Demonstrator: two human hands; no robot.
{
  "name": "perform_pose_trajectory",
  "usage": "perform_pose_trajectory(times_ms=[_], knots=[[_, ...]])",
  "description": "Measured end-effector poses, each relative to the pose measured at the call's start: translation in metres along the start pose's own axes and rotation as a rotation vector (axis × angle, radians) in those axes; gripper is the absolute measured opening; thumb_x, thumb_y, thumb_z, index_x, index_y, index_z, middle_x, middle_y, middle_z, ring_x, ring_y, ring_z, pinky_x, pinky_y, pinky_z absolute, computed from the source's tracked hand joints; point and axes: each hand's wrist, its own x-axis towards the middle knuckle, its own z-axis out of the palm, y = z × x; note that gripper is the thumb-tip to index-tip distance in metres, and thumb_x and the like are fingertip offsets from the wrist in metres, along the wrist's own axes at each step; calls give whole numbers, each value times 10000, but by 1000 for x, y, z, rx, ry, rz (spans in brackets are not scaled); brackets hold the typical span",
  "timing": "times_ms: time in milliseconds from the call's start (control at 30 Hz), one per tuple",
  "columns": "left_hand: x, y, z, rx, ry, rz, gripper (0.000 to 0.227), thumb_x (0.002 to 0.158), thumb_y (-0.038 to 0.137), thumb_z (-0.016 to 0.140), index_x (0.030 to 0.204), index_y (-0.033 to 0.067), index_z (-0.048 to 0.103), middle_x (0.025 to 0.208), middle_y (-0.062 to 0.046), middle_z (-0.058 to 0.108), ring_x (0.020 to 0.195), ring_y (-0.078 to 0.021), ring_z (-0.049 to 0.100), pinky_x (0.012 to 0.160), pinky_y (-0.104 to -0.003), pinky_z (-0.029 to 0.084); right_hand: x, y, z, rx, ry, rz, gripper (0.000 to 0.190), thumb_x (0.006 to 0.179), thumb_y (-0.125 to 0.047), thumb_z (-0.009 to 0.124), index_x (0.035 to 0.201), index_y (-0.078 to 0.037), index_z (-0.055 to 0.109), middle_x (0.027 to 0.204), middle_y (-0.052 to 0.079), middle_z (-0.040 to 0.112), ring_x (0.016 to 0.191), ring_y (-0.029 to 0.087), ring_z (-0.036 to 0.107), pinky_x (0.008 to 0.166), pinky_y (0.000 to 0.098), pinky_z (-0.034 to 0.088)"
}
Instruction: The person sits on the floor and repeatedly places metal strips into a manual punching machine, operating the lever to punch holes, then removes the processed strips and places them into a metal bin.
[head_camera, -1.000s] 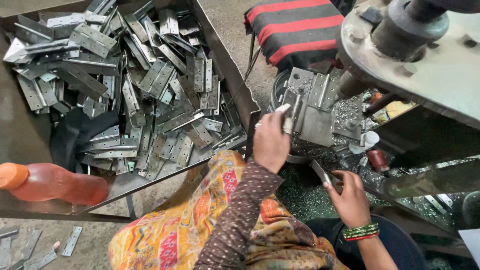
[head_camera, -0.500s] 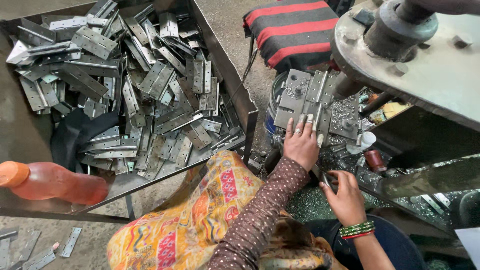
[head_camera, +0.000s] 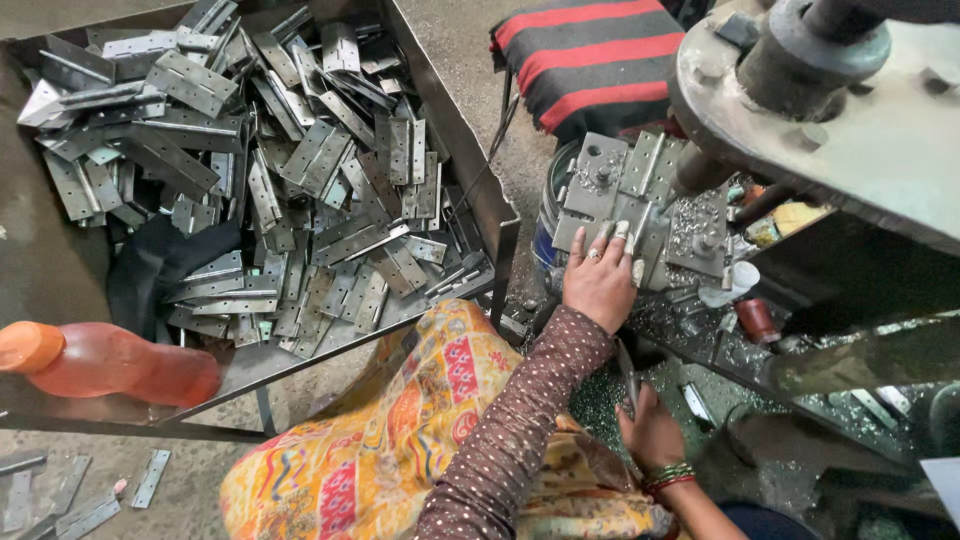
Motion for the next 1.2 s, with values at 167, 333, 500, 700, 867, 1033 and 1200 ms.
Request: perform_pose_trajectory(times_ms=[167, 333, 500, 700, 867, 1033, 1200], knots=[[-3, 1, 2, 40, 29, 33, 332, 943, 177, 528, 1191, 57, 713, 1392, -73, 626, 1392, -226, 519, 1281, -497, 195, 31, 4, -44, 5, -391, 180, 765, 895, -451, 661, 1379, 11, 290, 714, 235, 719, 648, 401, 739, 559, 496, 580], [15, 0, 26, 109, -174, -6, 330, 954, 191, 488, 1173, 91, 713, 1421, -75, 604, 1406, -237, 487, 1265, -513, 173, 50, -2, -101, -49, -255, -16, 618, 877, -555, 712, 1096, -21, 490, 767, 260, 717, 732, 446, 723, 632, 513, 570], [31, -6, 36, 72, -115, 6, 328, 946, 197, 501, 1159, 82, 722, 1411, -89, 605, 1398, -246, 490, 1259, -501, 187, 11, -9, -40, -51, -175, 158, 550, 919, -495, 599, 1190, -31, 478, 788, 245, 727, 698, 449, 723, 607, 529, 568], [-5, -3, 13, 112, -111, 39, 322, 944, 183, 524, 1177, 84, 722, 1410, -72, 621, 1401, -234, 512, 1279, -482, 202, 9, 3, -26, -58, -279, 191, 664, 886, -535, 659, 1214, 2, 444, 774, 240, 737, 717, 421, 735, 636, 506, 566], [14, -3, 12, 76, -111, 25, 358, 965, 204, 517, 1248, 75, 695, 1450, -84, 600, 1404, -236, 495, 1281, -485, 197, 54, -12, -107, -97, -353, 107, 709, 837, -562, 685, 1228, -28, 431, 771, 225, 729, 728, 417, 740, 635, 501, 573], [38, 2, 29, 122, -219, 42, 372, 944, 212, 489, 1239, 93, 681, 1431, -90, 582, 1431, -241, 448, 1256, -484, 174, 37, -27, -94, -88, -337, 199, 687, 835, -525, 709, 1210, -18, 438, 742, 245, 719, 685, 408, 739, 621, 500, 560], [26, 3, 34, 60, -284, 38, 338, 992, 182, 485, 1221, 89, 715, 1432, -92, 600, 1386, -245, 495, 1296, -483, 178, 6, -12, -62, -18, -346, 236, 569, 858, -528, 688, 1068, -27, 518, 782, 227, 732, 729, 395, 748, 639, 491, 570]])
